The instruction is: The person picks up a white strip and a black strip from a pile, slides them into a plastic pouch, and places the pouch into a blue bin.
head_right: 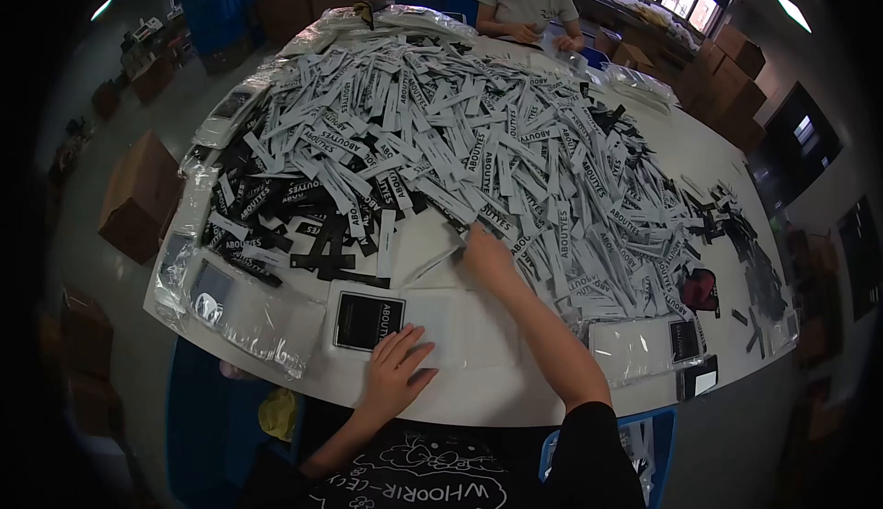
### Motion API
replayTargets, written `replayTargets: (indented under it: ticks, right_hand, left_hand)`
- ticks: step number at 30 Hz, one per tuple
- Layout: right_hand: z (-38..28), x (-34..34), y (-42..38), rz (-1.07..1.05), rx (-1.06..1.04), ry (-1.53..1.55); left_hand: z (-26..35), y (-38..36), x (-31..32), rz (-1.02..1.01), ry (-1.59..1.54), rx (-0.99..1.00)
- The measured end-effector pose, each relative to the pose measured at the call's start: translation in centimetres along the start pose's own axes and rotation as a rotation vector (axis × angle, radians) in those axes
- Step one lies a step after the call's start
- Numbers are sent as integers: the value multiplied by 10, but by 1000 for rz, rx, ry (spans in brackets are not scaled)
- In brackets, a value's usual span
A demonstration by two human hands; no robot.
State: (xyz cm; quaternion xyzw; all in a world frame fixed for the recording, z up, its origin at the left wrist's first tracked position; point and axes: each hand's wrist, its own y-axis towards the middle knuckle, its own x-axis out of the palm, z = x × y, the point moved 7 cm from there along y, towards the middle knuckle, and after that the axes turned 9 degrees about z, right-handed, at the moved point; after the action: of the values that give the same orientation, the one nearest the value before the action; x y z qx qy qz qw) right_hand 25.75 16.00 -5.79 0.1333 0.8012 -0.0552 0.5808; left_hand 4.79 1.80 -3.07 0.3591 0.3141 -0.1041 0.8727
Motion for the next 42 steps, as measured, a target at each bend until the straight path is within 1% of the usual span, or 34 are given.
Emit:
replayTargets:
  ticks: [1, 2, 3, 4, 6, 7, 9, 11, 13, 14, 17, 18, 19, 21, 22, 24, 25, 27, 28, 30, 31, 32, 33, 34, 35, 36, 37, 38, 39, 41, 42]
  right_hand:
    - [2, -7, 2, -41, -40, 35]
    - [12, -14, -1, -84, -44, -37]
    - [6, -42, -13, -127, -45, -110]
    - [2, -71, -22, -138, 5, -228]
    - [20, -103, -32, -2, 55, -293]
    - [17, -121, -43, 90, -72, -239]
    - [19, -146, -77, 151, 42, 235]
    - [45, -134, -131, 377, 110, 708]
    - [55, -116, -173, 768, -42, 837]
    - [65, -98, -186, 780, 53, 958]
    - [83, -66, -222, 824, 387, 1304]
    - [78, -71, -230, 889, 327, 1337]
    - [76, -66, -234, 893, 329, 1341]
    - [67, -58, -236, 913, 233, 1227]
    - [60, -44, -227, 724, 264, 1307]
    - [53, -60, -238, 784, 192, 1309]
    - [40, -82, -241, 868, 1, 1242]
    - [44, -59, -238, 720, 97, 1227]
    - [44, -41, -232, 487, 287, 1100]
    - [46, -58, -245, 778, 130, 1284]
    - [46, -72, -252, 922, 14, 1263]
    - [45, -69, -255, 916, 22, 1266]
    - [45, -56, -250, 791, 126, 1219]
    - [47, -41, -246, 667, 226, 1166]
    - [57, -15, -248, 469, 305, 1045]
    - [50, -24, -246, 468, 299, 1042]
    - [43, -30, -249, 463, 387, 1150]
    - [35, -33, -252, 455, 487, 1260]
    - [28, -36, -247, 451, 493, 1260]
    - [6, -40, -227, 272, 376, 1211]
    - [7, -29, -215, 215, 282, 1126]
  left_hand:
    - [0, 0, 0, -3, -3, -6]
    - [0, 0, 1, -7, -10, -12]
    - [2, 1, 2, -8, -12, -2]
    - [2, 1, 1, 4, -6, -1]
    - [3, 1, 1, 8, -5, 9]
    - [2, 0, 1, 9, -5, 1]
    - [0, -1, 0, 15, -5, 2]
    - [-5, -2, 0, 10, -61, -47]
    - [-5, 4, -6, 4, -100, -77]
    - [-6, 5, -6, -21, -134, -107]
    - [-4, 10, -7, 0, -101, -91]
    - [-3, 11, -6, -4, -101, -85]
    - [-4, 12, -7, 15, -110, -114]
    - [-5, 14, -11, 36, -110, -136]
    - [-5, 12, -12, 55, -124, -159]
    - [-6, 14, -10, 97, -133, -184]
    - [-5, 13, -9, 117, -139, -181]
    - [-4, 7, -14, 115, -130, -185]
    - [-3, 7, -15, 123, -134, -191]
    - [-3, 14, -15, 162, -143, -198]
    - [0, 12, -23, 221, -166, -227]
    - [3, 9, -34, 268, -184, -249]
    - [8, 11, -40, 266, -180, -242]
    - [22, 14, -46, 286, -171, -142]
    - [35, 16, -50, 306, -166, -44]
    - [43, 17, -45, 259, -187, -7]
    - [46, 15, -40, 262, -187, -13]
    - [49, 11, -29, 175, -211, -3]
    - [52, 6, -18, 88, -236, 10]
    - [54, -5, -6, 62, -245, 32]
    - [54, -9, -3, 56, -248, 23]
